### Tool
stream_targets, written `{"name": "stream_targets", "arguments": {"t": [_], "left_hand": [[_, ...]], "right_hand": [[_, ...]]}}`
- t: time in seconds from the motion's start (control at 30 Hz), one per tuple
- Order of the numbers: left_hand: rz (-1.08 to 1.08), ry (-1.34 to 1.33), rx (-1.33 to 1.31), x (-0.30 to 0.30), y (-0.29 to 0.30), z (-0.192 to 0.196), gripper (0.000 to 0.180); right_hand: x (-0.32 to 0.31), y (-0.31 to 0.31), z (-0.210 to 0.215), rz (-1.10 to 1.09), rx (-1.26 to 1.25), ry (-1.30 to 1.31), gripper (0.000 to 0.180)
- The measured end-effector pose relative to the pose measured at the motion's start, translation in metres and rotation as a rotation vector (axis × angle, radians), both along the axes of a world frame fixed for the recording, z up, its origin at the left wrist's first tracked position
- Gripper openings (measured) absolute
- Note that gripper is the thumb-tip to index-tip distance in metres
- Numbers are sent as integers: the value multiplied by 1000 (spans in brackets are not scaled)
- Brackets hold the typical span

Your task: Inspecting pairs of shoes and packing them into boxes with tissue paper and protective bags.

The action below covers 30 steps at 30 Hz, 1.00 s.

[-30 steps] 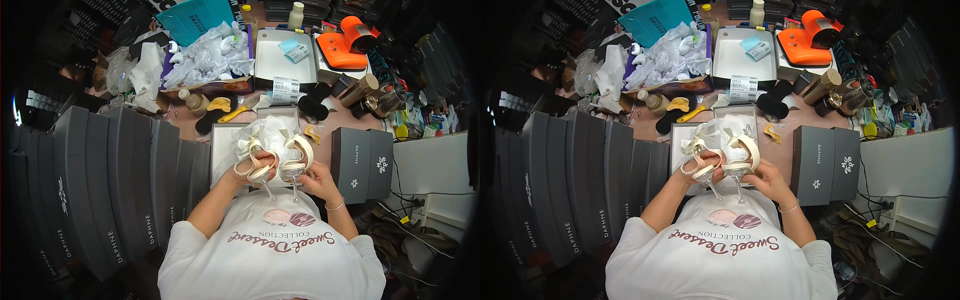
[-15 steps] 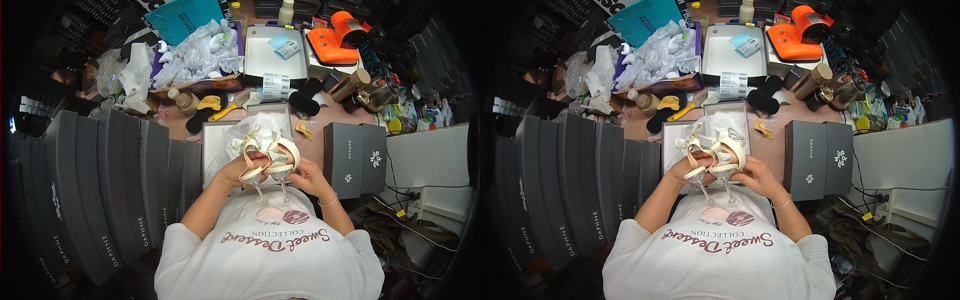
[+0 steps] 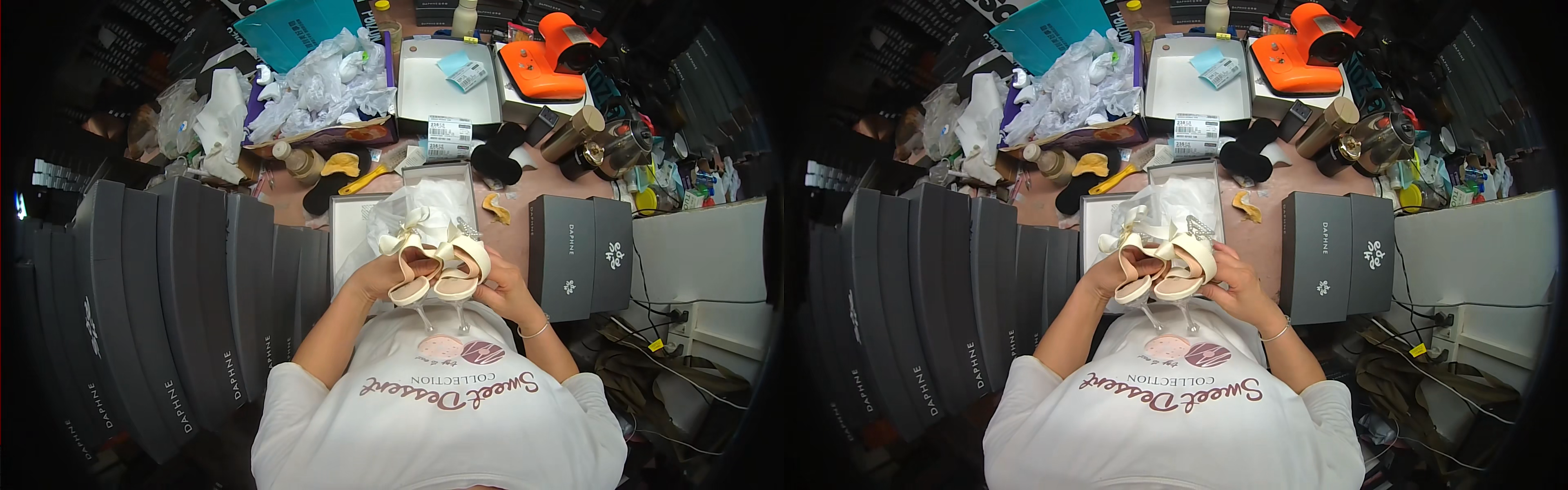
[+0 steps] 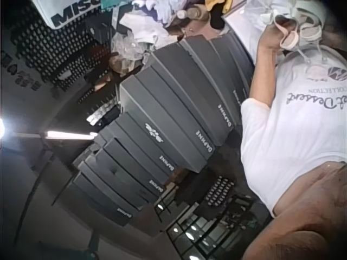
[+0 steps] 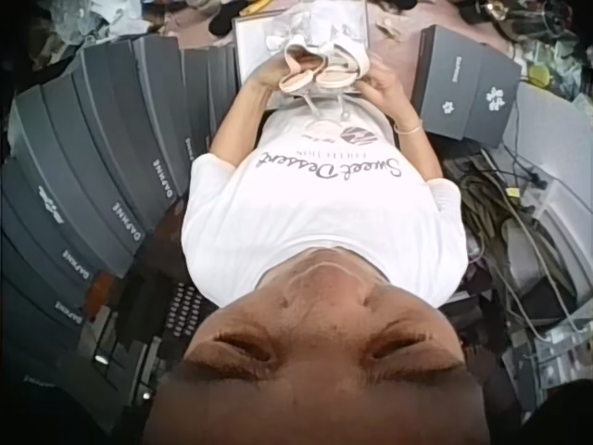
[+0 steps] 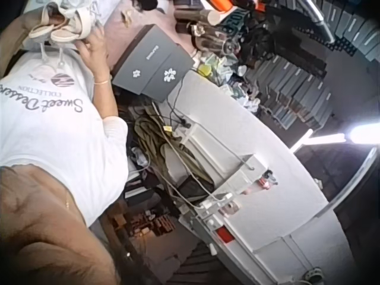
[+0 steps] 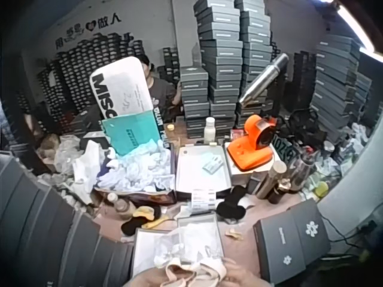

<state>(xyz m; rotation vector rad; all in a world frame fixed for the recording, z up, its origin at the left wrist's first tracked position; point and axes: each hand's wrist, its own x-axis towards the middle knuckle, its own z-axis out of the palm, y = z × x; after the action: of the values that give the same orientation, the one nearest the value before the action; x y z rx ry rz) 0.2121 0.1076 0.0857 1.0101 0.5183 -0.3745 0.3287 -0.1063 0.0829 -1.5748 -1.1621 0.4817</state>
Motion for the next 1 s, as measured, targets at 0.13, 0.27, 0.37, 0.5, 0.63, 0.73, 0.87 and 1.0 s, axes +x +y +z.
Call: {"name": "stream_targets", "arguments": {"t": [0.13, 0.27, 0.37, 0.5, 0.63, 0.73, 0.87, 1.0], "left_hand": [[-90, -178, -22, -6, 5, -7, 34], [-120, -215, 51, -6, 9, 5, 32], [-349, -163, 374, -2, 20, 12, 33], [-421, -347, 486, -3, 25, 9, 28], [-361, -429, 587, 4, 18, 6, 17], [-382, -464, 696, 12, 15, 21, 19], [-370, -345, 686, 20, 11, 29, 21], [-421, -299, 763, 26, 6, 32, 22]], "right_hand": [[-3, -1, -2, -49, -28, -69, 24], [-3, -1, -1, -84, -13, -187, 23], [-5, -1, 2, -113, -12, -273, 23], [-5, -2, 5, -120, -16, -332, 25], [-1, -29, -11, -322, -128, -207, 27], [10, -54, -39, -583, -189, 50, 18], [26, -73, -83, -665, -429, -56, 16], [36, -59, -77, -787, -442, -35, 20]]}}
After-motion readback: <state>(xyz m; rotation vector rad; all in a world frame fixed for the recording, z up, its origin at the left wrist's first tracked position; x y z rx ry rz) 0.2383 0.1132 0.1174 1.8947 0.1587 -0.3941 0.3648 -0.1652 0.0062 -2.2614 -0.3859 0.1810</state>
